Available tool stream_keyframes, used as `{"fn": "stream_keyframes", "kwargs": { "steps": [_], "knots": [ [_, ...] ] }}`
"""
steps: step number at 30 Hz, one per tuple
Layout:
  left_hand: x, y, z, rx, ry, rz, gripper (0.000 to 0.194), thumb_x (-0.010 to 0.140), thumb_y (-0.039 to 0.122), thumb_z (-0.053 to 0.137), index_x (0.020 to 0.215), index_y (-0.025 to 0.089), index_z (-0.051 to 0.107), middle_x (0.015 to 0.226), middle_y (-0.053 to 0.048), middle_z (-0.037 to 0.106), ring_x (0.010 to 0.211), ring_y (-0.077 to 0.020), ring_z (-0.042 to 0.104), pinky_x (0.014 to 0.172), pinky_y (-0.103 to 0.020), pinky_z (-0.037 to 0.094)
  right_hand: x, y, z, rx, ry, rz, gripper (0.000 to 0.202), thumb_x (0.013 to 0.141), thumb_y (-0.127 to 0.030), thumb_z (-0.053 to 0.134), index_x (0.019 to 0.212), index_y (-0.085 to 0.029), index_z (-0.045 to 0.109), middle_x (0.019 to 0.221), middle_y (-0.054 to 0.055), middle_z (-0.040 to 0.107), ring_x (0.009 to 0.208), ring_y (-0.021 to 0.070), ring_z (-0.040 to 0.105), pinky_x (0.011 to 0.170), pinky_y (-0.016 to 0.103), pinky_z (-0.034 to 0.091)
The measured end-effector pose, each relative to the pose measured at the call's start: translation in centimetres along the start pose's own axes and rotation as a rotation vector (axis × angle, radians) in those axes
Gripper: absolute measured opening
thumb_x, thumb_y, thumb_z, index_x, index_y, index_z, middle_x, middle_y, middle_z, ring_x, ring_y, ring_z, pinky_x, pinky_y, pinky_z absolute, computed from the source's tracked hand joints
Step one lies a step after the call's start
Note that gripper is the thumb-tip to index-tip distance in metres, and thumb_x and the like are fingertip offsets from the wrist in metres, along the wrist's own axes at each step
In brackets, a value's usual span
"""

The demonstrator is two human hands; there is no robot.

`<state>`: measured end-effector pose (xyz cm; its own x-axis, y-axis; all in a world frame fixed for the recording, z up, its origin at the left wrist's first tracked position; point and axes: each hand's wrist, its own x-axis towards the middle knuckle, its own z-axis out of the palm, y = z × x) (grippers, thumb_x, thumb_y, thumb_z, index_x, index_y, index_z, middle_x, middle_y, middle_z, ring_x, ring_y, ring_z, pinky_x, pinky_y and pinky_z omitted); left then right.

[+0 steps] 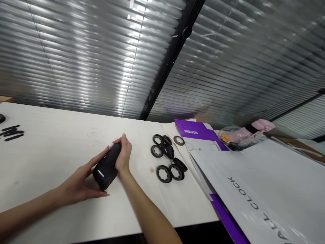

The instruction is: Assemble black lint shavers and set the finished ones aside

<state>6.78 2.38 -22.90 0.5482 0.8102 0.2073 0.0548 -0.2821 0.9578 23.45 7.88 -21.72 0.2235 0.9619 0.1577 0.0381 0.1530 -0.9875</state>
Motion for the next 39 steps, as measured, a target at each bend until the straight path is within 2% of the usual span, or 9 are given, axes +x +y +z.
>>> {"fn": "stream_keyframes", "kwargs": {
  "steps": [4, 7, 12, 16, 21, 27, 31, 35, 39],
  "knots": [
    [-0.1, -0.5, 0.2, 0.044, 0.013, 0.056, 0.118, 0.076, 0.031, 0.093, 0.167, 0.048, 0.020, 0.175, -0.004, 0.027, 0.158, -0.0384, 0.033, 0.126, -0.056, 0.038, 0.0, -0.7, 0.4, 0.138, 0.110, 0.027, 0.057, 0.089, -0.073, 0.056, 0.064, -0.022, 0.058, 0.060, 0.001, 0.060, 0.060, 0.0172, 0.057, 0.064, 0.032, 0.050],
    [-0.2, -0.5, 0.1, 0.064, 0.012, 0.079, 0.117, 0.076, 0.030, 0.093, 0.167, 0.047, 0.023, 0.175, -0.004, 0.026, 0.159, -0.0383, 0.030, 0.126, -0.055, 0.039, 0.1, -1.0, 0.6, 0.169, 0.139, 0.042, 0.058, 0.083, -0.074, 0.063, 0.059, -0.021, 0.058, 0.055, -0.001, 0.058, 0.054, 0.0155, 0.054, 0.058, 0.030, 0.046],
    [-0.4, -0.4, 0.0, 0.087, -0.016, 0.060, 0.119, 0.076, 0.030, 0.093, 0.167, 0.049, 0.019, 0.174, -0.004, 0.030, 0.154, -0.0382, 0.040, 0.123, -0.056, 0.043, 0.3, -0.9, 0.4, 0.253, 0.161, 0.141, 0.059, 0.081, -0.072, 0.067, 0.052, -0.021, 0.059, 0.048, -0.001, 0.055, 0.048, 0.0142, 0.051, 0.053, 0.029, 0.041],
    [-0.4, -0.4, -0.1, 0.121, -0.018, 0.102, 0.117, 0.078, 0.030, 0.092, 0.167, 0.049, 0.019, 0.174, -0.005, 0.030, 0.155, -0.0377, 0.038, 0.123, -0.056, 0.043, 0.5, -0.7, 0.1, 0.265, 0.163, 0.143, 0.060, 0.083, -0.070, 0.065, 0.050, -0.020, 0.061, 0.048, 0.001, 0.059, 0.049, 0.0147, 0.055, 0.054, 0.029, 0.043],
    [-0.2, -0.4, -0.5, 0.166, 0.009, 0.209, 0.089, 0.082, 0.025, 0.086, 0.159, 0.040, 0.043, 0.175, -0.010, 0.028, 0.156, -0.0371, 0.036, 0.123, -0.052, 0.042, 1.0, -0.5, 0.3, 0.274, 0.174, 0.144, 0.066, 0.088, -0.073, 0.055, 0.051, -0.019, 0.065, 0.048, 0.003, 0.061, 0.049, 0.0157, 0.057, 0.054, 0.029, 0.045],
    [0.1, -0.2, -1.0, 0.131, 0.057, 0.217, 0.069, 0.081, 0.014, 0.079, 0.144, 0.035, 0.059, 0.172, -0.012, 0.034, 0.155, -0.0368, 0.039, 0.121, -0.049, 0.044, 1.5, -1.1, 0.5, 0.299, 0.204, 0.157, 0.065, 0.089, -0.071, 0.054, 0.049, -0.020, 0.064, 0.047, 0.003, 0.059, 0.047, 0.0155, 0.057, 0.051, 0.029, 0.045],
    [0.1, 0.2, -1.2, 0.083, 0.032, 0.183, 0.056, 0.080, 0.014, 0.079, 0.131, 0.030, 0.065, 0.171, -0.016, 0.034, 0.153, -0.0385, 0.042, 0.116, -0.046, 0.049, 2.0, -1.7, 0.1, 0.304, 0.313, 0.129, 0.066, 0.091, -0.067, 0.055, 0.044, -0.021, 0.055, 0.043, 0.001, 0.054, 0.045, 0.0141, 0.053, 0.049, 0.027, 0.044],
    [0.2, 0.3, -1.6, -0.064, 0.055, 0.142, 0.049, 0.080, 0.014, 0.080, 0.125, 0.028, 0.065, 0.173, -0.018, 0.031, 0.151, -0.0389, 0.046, 0.109, -0.041, 0.053, 3.1, -1.9, -0.8, 0.492, 0.402, 0.135, 0.069, 0.097, -0.060, 0.052, 0.041, -0.023, 0.040, 0.040, -0.004, 0.039, 0.040, 0.0108, 0.043, 0.048, 0.025, 0.044],
    [0.9, 0.4, -2.0, -0.360, 0.182, 0.021, 0.044, 0.076, 0.025, 0.088, 0.114, 0.025, 0.067, 0.166, -0.020, 0.042, 0.140, -0.0407, 0.057, 0.096, -0.037, 0.059, 4.3, -1.3, -2.1, 0.775, 0.303, 0.222, 0.067, 0.102, -0.056, 0.044, 0.045, -0.022, 0.031, 0.044, -0.005, 0.030, 0.042, 0.0101, 0.039, 0.047, 0.023, 0.042]
  ]
}}
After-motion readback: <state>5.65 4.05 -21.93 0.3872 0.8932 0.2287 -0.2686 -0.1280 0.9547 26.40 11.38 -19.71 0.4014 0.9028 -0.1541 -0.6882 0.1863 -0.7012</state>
